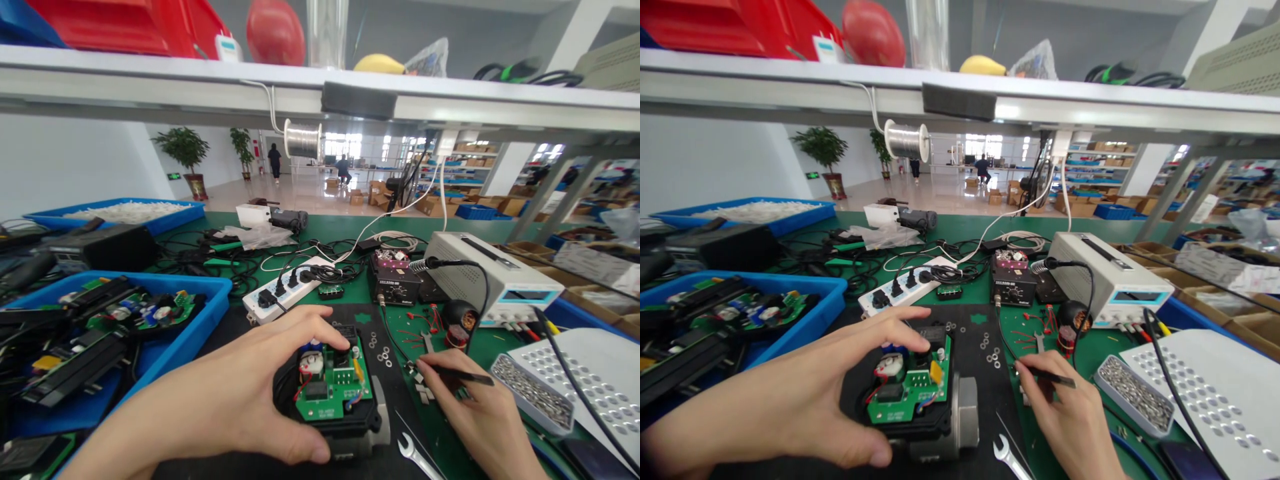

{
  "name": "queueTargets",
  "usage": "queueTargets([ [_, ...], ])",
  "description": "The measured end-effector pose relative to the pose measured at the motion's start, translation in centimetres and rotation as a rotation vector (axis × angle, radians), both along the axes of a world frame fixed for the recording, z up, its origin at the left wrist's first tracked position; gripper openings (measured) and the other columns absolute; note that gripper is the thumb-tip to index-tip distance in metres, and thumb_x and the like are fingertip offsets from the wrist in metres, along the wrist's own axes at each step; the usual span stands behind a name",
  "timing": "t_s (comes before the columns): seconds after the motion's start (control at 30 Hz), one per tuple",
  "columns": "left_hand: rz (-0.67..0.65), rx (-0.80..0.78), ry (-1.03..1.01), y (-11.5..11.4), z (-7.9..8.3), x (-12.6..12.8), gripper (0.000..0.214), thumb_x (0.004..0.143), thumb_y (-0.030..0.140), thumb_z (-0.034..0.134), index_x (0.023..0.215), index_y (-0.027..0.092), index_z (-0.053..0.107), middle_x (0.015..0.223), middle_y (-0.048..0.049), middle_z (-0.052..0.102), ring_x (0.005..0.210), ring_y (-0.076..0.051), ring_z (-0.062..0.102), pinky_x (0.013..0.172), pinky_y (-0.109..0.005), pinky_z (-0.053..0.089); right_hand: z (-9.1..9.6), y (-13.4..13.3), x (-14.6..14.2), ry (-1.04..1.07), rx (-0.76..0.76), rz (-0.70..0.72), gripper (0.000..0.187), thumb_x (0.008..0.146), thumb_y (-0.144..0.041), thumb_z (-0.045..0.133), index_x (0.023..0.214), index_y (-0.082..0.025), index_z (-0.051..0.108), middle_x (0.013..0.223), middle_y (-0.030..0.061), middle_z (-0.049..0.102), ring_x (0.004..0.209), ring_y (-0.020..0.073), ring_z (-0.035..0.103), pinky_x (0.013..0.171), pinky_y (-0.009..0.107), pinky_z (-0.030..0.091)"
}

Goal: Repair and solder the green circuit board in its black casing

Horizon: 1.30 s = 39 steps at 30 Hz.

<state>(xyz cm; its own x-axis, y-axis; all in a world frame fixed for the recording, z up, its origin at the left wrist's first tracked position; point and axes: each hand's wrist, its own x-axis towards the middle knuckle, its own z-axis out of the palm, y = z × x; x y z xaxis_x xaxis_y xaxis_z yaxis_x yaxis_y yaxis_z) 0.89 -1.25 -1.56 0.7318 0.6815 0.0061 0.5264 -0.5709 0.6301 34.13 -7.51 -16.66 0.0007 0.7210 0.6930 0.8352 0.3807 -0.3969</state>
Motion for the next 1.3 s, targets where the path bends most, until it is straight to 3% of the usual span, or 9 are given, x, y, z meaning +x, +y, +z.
queueTargets([
  [0.27,0.005,0.046,-0.019,0.0,-1.0,-0.3,0.093,0.062,0.036,0.101,0.142,0.038,0.052,0.151,0.0008,0.054,0.133,-0.028,0.058,0.11,-0.031,0.052,0.0,0.0,0.3,-0.048,0.036,-0.015,0.012,0.107,-0.039,0.062,0.104,-0.03,0.069,0.095,-0.0041,0.075,0.082,0.0128,0.075,0.075,0.02,0.056],
  [0.47,-0.006,0.074,-0.01,0.0,-1.3,-0.4,0.086,0.062,0.043,0.102,0.134,0.039,0.056,0.163,0.0017,0.045,0.14,-0.031,0.053,0.112,-0.032,0.048,0.3,0.1,0.1,-0.06,0.045,-0.017,0.017,0.107,-0.042,0.06,0.102,-0.029,0.069,0.094,-0.0041,0.075,0.083,0.0122,0.076,0.075,0.019,0.056],
  [0.67,0.015,0.065,-0.02,0.3,-0.9,-0.3,0.082,0.065,0.044,0.101,0.134,0.043,0.057,0.159,0.0069,0.05,0.141,-0.029,0.054,0.113,-0.034,0.047,0.4,0.1,0.0,-0.092,0.076,-0.025,0.022,0.109,-0.046,0.058,0.101,-0.029,0.069,0.092,-0.0042,0.076,0.082,0.0121,0.077,0.072,0.017,0.057],
  [0.97,0.01,0.074,-0.093,1.0,-0.5,-0.2,0.073,0.075,0.048,0.096,0.138,0.037,0.061,0.159,0.0003,0.052,0.144,-0.029,0.053,0.116,-0.036,0.048,-0.4,0.2,0.3,-0.071,0.059,0.023,0.022,0.106,-0.048,0.061,0.102,-0.029,0.071,0.094,-0.0025,0.078,0.083,0.0164,0.079,0.074,0.02,0.061],
  [1.3,0.01,0.11,-0.076,0.8,-0.5,-0.2,0.076,0.068,0.046,0.099,0.134,0.035,0.064,0.16,-0.0033,0.05,0.143,-0.033,0.053,0.114,-0.04,0.05,-0.1,0.2,-0.7,-0.055,-0.033,0.169,0.015,0.105,-0.043,0.066,0.105,-0.031,0.076,0.095,-0.0018,0.076,0.083,0.0149,0.078,0.074,0.016,0.061],
])
